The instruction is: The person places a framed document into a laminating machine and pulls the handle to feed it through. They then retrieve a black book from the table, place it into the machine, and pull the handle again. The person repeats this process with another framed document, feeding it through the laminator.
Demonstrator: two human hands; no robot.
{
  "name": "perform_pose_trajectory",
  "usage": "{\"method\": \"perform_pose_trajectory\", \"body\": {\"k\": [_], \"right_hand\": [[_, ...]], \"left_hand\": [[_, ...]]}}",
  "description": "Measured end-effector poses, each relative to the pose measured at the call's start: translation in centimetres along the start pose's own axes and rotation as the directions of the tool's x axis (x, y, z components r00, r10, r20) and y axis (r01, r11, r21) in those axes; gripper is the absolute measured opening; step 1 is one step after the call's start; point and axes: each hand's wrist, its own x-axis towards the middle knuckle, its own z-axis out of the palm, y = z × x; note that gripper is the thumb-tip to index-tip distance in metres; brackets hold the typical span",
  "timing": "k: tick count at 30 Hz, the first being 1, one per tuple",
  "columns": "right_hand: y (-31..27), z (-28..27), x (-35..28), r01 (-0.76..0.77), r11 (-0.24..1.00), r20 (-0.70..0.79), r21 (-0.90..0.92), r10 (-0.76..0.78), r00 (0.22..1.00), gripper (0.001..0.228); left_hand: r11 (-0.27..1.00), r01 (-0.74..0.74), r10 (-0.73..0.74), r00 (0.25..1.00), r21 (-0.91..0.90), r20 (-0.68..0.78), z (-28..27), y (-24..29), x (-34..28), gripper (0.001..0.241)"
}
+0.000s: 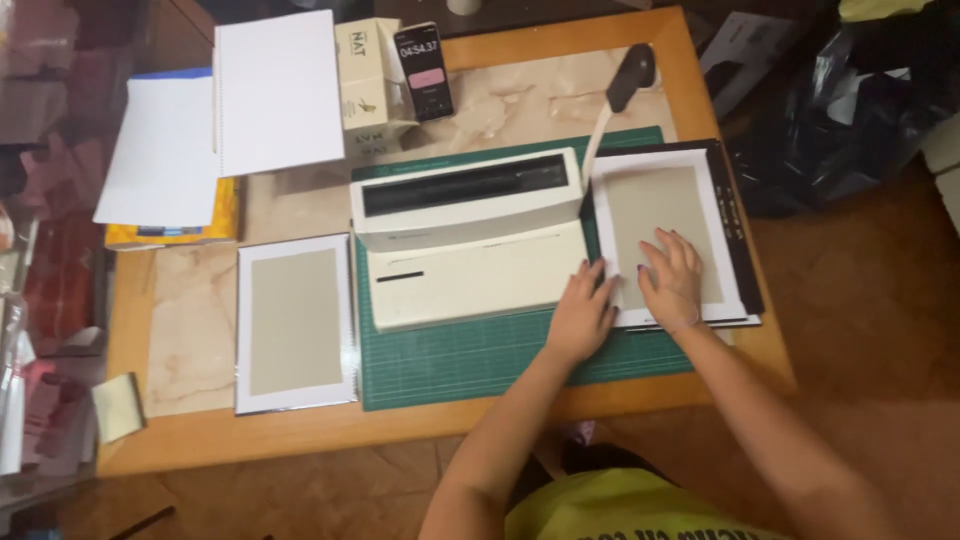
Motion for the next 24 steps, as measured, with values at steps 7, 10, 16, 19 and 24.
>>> {"method": "perform_pose_trajectory", "body": {"k": [7, 10, 16, 19, 24], "right_hand": [[6.3, -0.1, -1.1, -0.335, 0.930, 0.036, -0.154, 0.344, 0.938, 0.065], [6.8, -1.2, -0.8, -0.540, 0.831, 0.178, -0.130, 0.556, 0.812, 0.089], [7.9, -0.8, -1.3, -0.477, 0.876, 0.190, -0.075, 0.482, 0.855, 0.085], [7.1, -1.0, -1.8, -0.454, 0.889, 0.186, -0.054, 0.455, 0.871, 0.081], [6.9, -0.2, -2.5, -0.456, 0.890, 0.165, 0.003, 0.449, 0.878, 0.073]], "left_hand": [[0.978, 0.194, -0.198, 0.979, -0.082, -0.054, 3.5, 4.4, 2.3, 0.065], [0.918, 0.351, -0.364, 0.930, -0.186, -0.041, 4.3, 5.1, 3.2, 0.080], [0.602, 0.551, -0.663, 0.748, -0.578, 0.023, 4.7, 5.4, 4.5, 0.070], [0.509, 0.537, -0.716, 0.697, -0.672, 0.015, 3.9, 5.9, 4.5, 0.068], [0.464, 0.541, -0.771, 0.637, -0.701, -0.018, 7.3, 3.2, 4.8, 0.080]]}}
